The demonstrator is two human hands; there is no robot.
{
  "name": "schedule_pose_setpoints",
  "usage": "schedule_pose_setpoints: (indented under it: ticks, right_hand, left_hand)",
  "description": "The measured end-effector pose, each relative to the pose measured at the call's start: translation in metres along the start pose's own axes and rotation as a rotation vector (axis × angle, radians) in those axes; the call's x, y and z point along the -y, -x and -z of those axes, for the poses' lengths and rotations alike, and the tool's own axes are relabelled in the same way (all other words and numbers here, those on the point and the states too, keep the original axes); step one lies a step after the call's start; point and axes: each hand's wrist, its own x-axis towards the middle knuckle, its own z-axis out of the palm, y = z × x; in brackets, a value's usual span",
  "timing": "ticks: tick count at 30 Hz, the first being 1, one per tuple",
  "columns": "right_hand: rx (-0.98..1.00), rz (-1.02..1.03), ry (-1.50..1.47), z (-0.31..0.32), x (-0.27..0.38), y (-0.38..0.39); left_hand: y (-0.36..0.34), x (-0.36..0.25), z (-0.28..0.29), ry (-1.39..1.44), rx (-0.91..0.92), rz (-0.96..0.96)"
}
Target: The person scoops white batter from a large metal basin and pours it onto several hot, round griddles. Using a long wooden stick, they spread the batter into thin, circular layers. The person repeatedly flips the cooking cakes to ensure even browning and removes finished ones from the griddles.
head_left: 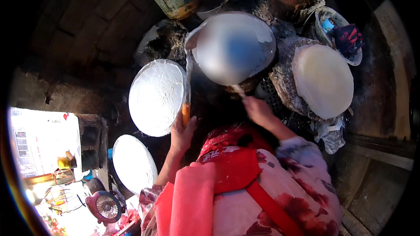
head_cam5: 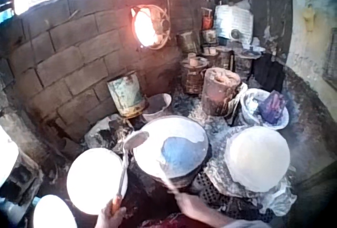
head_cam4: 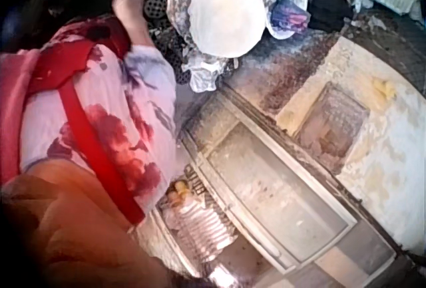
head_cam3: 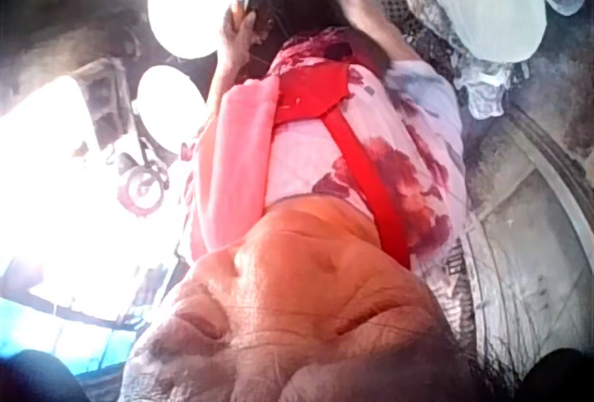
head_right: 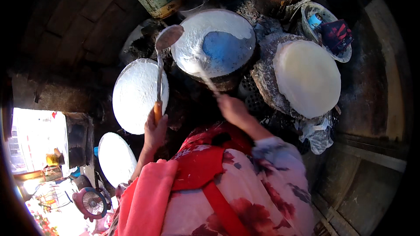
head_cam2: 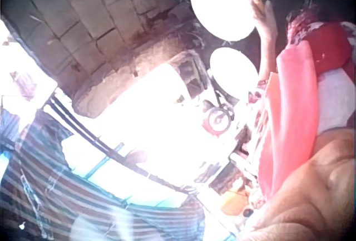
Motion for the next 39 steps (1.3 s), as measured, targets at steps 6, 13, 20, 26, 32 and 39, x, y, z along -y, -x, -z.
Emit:
schedule_pose_setpoints:
  ticks: [6,13,20,26,32,39]
  right_hand:
    - [-0.03,-0.375,-0.319,-0.025,-0.006,0.01]
    - [-0.029,-0.176,-0.044,-0.039,0.025,0.023]
    - [-0.148,-0.44,-0.185,0.008,-0.04,0.023]
    - [0.13,-0.197,0.169,-0.001,-0.036,0.034]
    - [-0.098,-0.319,-0.036,0.042,-0.043,0.014]
    - [-0.105,-0.319,0.018,0.06,-0.096,0.002]
  left_hand:
    - [0.002,0.014,0.027,0.188,-0.073,-0.042]
    - [0.006,0.008,0.025,0.283,0.04,0.048]
    - [-0.001,0.002,0.016,0.275,0.056,0.058]
    - [-0.009,-0.012,0.006,0.224,0.094,0.06]
    - [-0.023,-0.006,0.0,0.235,0.087,0.104]
    - [-0.035,-0.021,-0.007,0.279,0.132,0.177]
